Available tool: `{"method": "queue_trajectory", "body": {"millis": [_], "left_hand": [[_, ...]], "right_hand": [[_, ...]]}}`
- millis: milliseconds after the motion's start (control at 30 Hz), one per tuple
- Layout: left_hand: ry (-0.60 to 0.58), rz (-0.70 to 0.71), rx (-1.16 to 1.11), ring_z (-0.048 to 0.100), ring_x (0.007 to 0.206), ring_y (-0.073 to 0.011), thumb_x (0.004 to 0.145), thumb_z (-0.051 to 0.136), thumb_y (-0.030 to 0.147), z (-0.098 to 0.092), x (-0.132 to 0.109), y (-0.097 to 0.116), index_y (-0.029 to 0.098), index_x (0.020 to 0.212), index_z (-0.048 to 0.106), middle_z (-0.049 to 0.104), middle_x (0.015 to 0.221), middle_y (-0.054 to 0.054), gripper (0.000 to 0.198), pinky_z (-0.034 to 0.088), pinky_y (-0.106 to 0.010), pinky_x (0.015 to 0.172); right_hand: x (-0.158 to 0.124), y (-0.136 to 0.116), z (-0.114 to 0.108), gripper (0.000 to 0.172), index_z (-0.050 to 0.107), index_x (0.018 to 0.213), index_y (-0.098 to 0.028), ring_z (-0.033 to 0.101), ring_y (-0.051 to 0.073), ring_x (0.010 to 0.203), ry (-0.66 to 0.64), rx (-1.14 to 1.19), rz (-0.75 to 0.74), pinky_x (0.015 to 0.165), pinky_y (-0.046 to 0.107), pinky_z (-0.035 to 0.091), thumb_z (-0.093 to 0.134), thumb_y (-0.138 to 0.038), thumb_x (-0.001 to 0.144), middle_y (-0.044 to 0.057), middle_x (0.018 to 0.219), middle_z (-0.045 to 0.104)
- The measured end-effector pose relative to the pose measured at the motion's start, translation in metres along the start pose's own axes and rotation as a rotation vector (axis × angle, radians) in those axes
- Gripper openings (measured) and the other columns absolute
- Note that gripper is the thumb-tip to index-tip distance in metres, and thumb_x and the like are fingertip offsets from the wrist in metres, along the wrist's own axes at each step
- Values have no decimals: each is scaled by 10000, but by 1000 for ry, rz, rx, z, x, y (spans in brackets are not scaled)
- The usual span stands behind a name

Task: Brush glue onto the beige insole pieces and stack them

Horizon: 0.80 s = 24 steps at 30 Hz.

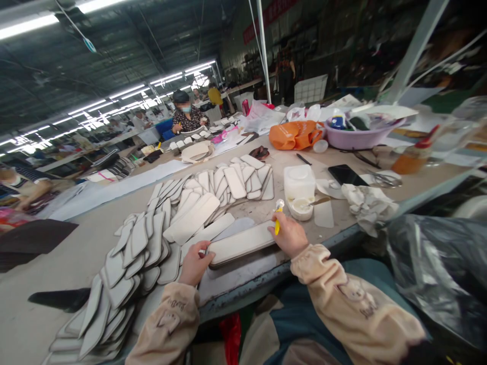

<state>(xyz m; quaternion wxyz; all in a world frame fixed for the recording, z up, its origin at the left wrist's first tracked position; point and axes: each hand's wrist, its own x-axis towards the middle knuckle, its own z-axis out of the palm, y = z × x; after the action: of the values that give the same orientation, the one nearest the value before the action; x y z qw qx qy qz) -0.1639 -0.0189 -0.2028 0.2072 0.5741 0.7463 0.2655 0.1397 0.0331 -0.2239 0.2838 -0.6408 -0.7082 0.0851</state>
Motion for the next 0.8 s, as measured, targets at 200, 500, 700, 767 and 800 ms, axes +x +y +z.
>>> {"method": "queue_trajectory", "body": {"millis": [200, 500, 700, 767, 800], "left_hand": [[16, 4, 1, 542, 675, -150, 660, 603, 363, 1, -4, 6, 182, 1009, 621, 619, 974, -42, 393, 458, -337, 743], [76, -3, -172, 550, 673, -158, 617, 658, 328, 5, -5, 3, 172, 955, 554, 591, 801, 4, 387, 464, -327, 706], [-145, -36, -499, 614, 862, -217, 653, 710, 308, -19, -44, 21, 156, 1196, 516, 651, 951, -54, 597, 482, -337, 777], [-378, -37, -567, 608, 982, -256, 638, 756, 321, -29, -62, 33, 163, 1205, 564, 653, 1087, -90, 619, 478, -348, 837], [-501, -31, -605, 599, 1029, -276, 628, 776, 345, -31, -69, 40, 165, 1207, 588, 648, 1133, -99, 635, 471, -358, 870]], "right_hand": [[-2, 1, 0, 190, 564, 987, -199, 633, 236, 849, 91, 57, -102, 690, 301, 460, 618, -214, 804, 61, 844, 668], [-4, -4, -1, 193, 474, 983, -227, 682, 201, 883, 202, 509, -135, 767, 320, 529, 579, -198, 824, 56, 1077, 689], [0, -20, -44, 329, 379, 964, -260, 672, 144, 770, 213, 1022, -190, 736, 318, 553, 668, -281, 809, 76, 1228, 628], [2, -25, -63, 382, 352, 951, -267, 656, 127, 733, 148, 1152, -208, 708, 307, 553, 696, -291, 789, 84, 1264, 606], [3, -27, -71, 402, 342, 941, -268, 650, 121, 721, 96, 1200, -219, 695, 301, 551, 709, -293, 778, 85, 1276, 598]]}}
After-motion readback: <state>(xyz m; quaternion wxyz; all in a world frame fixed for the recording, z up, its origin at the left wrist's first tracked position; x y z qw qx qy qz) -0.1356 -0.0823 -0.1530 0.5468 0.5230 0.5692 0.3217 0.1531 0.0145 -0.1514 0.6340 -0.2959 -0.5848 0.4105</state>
